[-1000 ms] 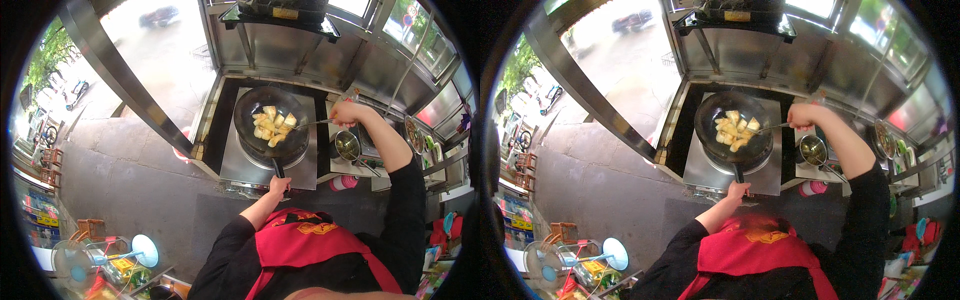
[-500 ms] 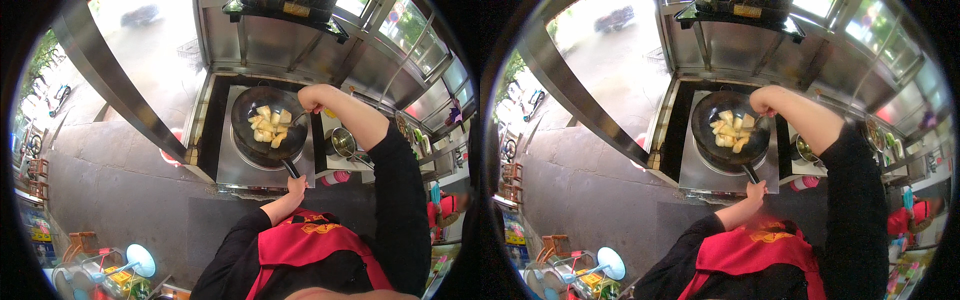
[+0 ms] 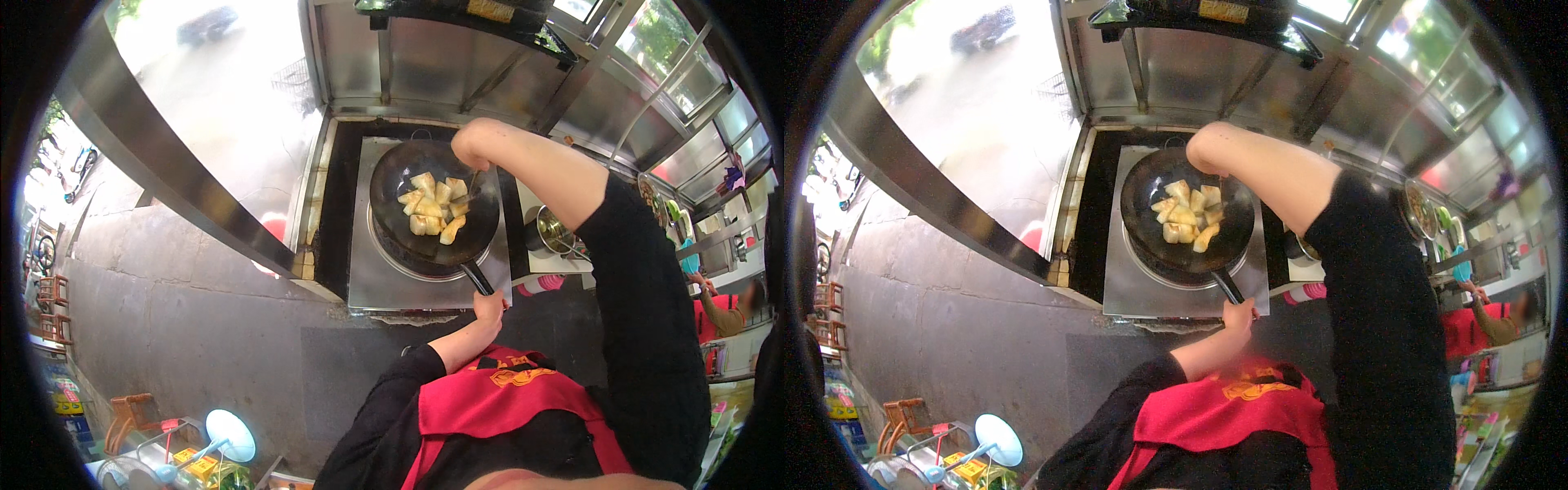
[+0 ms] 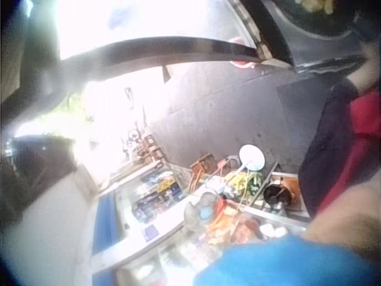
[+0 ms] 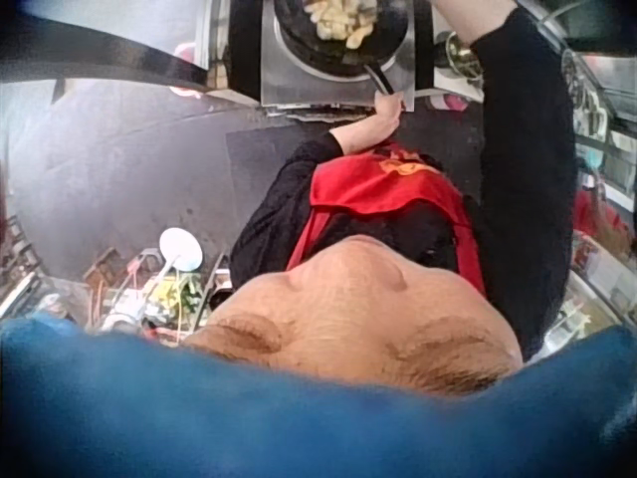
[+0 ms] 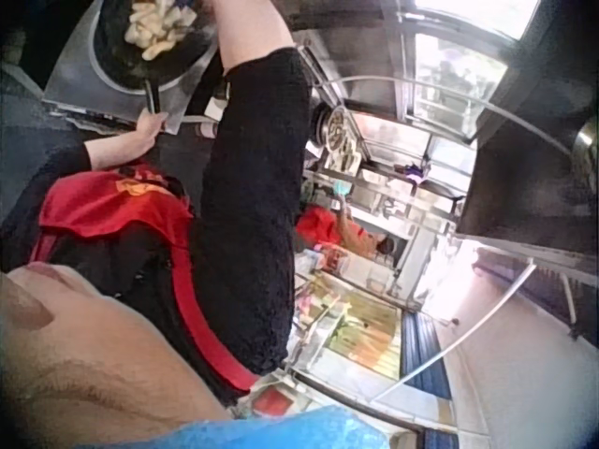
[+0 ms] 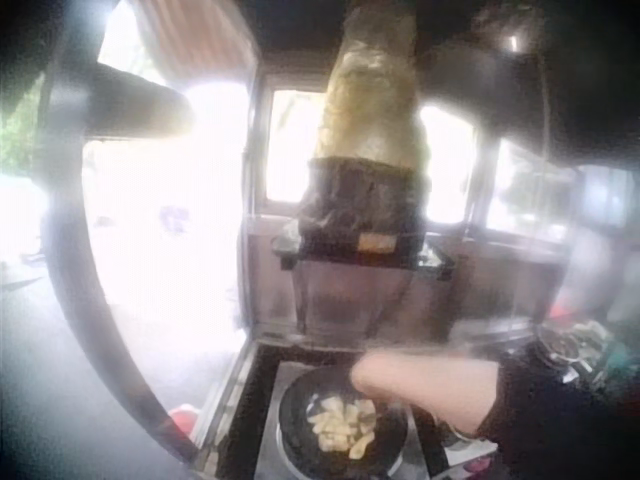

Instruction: The person stir-fries cubed tofu in a wok, adds a dark sauce and water, and continues to stir the mixture until it simmers. The person uses a spatula to mix the ingredients and a ladle to add liquids.

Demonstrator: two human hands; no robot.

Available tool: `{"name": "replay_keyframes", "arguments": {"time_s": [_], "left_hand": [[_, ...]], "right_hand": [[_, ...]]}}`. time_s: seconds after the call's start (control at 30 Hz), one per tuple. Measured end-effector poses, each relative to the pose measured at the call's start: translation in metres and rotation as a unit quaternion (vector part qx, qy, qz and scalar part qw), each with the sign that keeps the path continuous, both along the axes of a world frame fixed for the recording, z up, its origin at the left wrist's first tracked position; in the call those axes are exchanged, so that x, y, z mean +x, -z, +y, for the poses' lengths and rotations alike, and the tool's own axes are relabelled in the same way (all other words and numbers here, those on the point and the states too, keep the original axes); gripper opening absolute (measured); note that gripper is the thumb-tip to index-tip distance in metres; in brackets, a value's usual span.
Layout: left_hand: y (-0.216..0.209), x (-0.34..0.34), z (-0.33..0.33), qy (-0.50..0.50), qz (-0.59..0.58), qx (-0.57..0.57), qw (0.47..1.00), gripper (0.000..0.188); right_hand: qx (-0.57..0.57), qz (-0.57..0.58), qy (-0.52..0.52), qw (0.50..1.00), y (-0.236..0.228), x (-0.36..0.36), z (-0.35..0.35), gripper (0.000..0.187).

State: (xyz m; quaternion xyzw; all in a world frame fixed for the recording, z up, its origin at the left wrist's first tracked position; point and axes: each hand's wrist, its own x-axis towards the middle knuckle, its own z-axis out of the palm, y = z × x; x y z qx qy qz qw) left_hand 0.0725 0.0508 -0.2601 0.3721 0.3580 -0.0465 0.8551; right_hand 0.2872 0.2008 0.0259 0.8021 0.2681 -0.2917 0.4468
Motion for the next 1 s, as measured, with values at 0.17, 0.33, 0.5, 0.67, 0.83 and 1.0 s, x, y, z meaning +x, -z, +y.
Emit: {"name": "replay_keyframes", "arguments": {"time_s": [0.17, 0.33, 0.5, 0.67, 0.83, 1.0], "left_hand": [[0.002, 0.001, 0.0, 0.011, 0.033, 0.003, 0.999, 0.02], [0.015, 0.0, 0.0, 0.024, 0.015, -0.004, 1.0, 0.02], [0.0, -0.003, 0.001, 0.028, 0.02, 0.023, 0.999, 0.021], [-0.006, -0.001, 0.004, 0.03, 0.008, 0.024, 0.999, 0.024], [0.019, -0.003, -0.006, 0.008, -0.018, 0.004, 1.0, 0.025], [0.025, -0.003, -0.005, -0.011, -0.021, 0.004, 1.0, 0.025]], "right_hand": [[-0.019, 0.028, -0.065, 0.997, 0.019, 0.017, 0.015, 0.02], [-0.053, 0.015, -0.047, 0.997, 0.02, 0.002, 0.041, 0.019], [0.08, -0.06, -0.019, 0.995, 0.049, -0.007, 0.029, 0.021], [0.154, -0.029, -0.117, 0.981, 0.059, -0.063, -0.01, 0.017], [0.148, -0.081, -0.156, 0.973, 0.036, -0.071, -0.092, 0.016], [0.188, -0.151, -0.21, 0.948, -0.016, -0.065, -0.142, 0.011]]}}
